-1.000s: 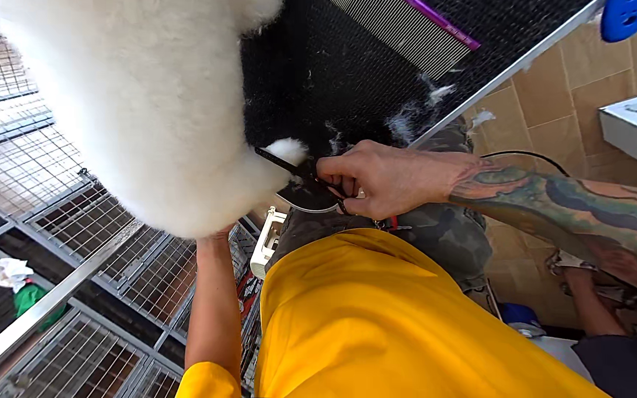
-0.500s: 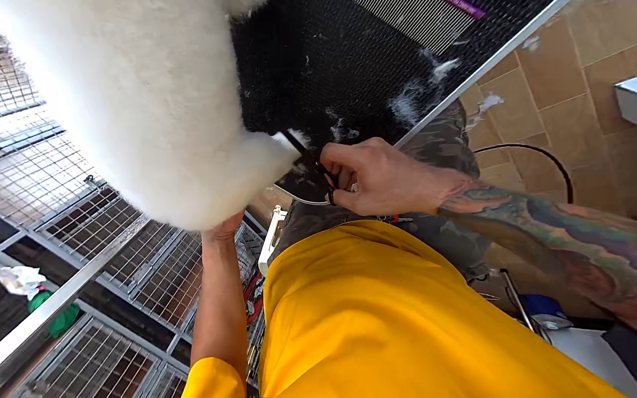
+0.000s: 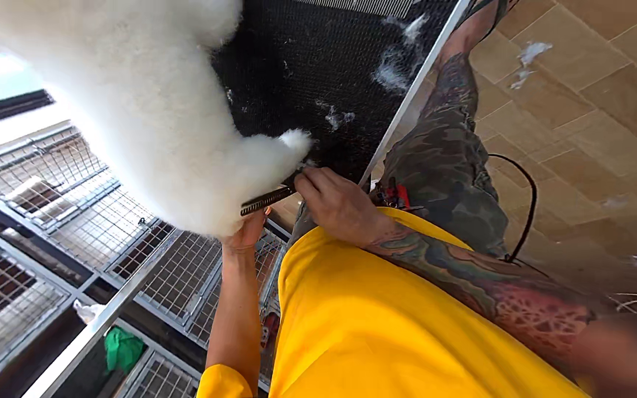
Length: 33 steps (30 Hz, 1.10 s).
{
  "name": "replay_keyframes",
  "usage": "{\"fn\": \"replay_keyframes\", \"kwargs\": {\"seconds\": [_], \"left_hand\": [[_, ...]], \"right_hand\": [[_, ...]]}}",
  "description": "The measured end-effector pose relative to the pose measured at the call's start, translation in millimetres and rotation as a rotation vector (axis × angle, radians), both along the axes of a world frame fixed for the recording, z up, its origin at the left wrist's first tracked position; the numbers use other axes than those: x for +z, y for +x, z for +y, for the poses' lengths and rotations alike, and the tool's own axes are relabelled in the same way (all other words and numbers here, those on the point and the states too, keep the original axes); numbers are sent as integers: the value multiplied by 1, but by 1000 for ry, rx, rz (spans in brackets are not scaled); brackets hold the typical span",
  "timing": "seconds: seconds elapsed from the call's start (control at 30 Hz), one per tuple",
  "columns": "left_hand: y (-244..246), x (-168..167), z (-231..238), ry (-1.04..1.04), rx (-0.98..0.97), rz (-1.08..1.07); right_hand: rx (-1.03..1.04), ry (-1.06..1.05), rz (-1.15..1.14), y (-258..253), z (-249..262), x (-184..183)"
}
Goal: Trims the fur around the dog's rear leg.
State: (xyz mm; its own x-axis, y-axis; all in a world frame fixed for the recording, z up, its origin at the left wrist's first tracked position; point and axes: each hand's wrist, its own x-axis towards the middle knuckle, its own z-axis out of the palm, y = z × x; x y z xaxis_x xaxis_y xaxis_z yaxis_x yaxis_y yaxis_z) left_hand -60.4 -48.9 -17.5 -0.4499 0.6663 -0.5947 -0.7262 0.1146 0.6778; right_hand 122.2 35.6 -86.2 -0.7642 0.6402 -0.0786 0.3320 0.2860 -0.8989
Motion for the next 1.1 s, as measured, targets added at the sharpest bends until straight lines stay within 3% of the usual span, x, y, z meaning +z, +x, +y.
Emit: {"fn": "replay_keyframes", "kwargs": {"seconds": [0.3, 0.77, 1.1], "left_hand": [[-4, -3, 2, 36, -18, 5], [-4, -5, 0, 37, 23, 6], [-4, -6, 4, 45, 30, -1]], "right_hand": [[-20, -30, -12, 0, 15, -3], [138, -66, -42, 11, 33, -3], [94, -2, -4, 0, 41, 16]]}}
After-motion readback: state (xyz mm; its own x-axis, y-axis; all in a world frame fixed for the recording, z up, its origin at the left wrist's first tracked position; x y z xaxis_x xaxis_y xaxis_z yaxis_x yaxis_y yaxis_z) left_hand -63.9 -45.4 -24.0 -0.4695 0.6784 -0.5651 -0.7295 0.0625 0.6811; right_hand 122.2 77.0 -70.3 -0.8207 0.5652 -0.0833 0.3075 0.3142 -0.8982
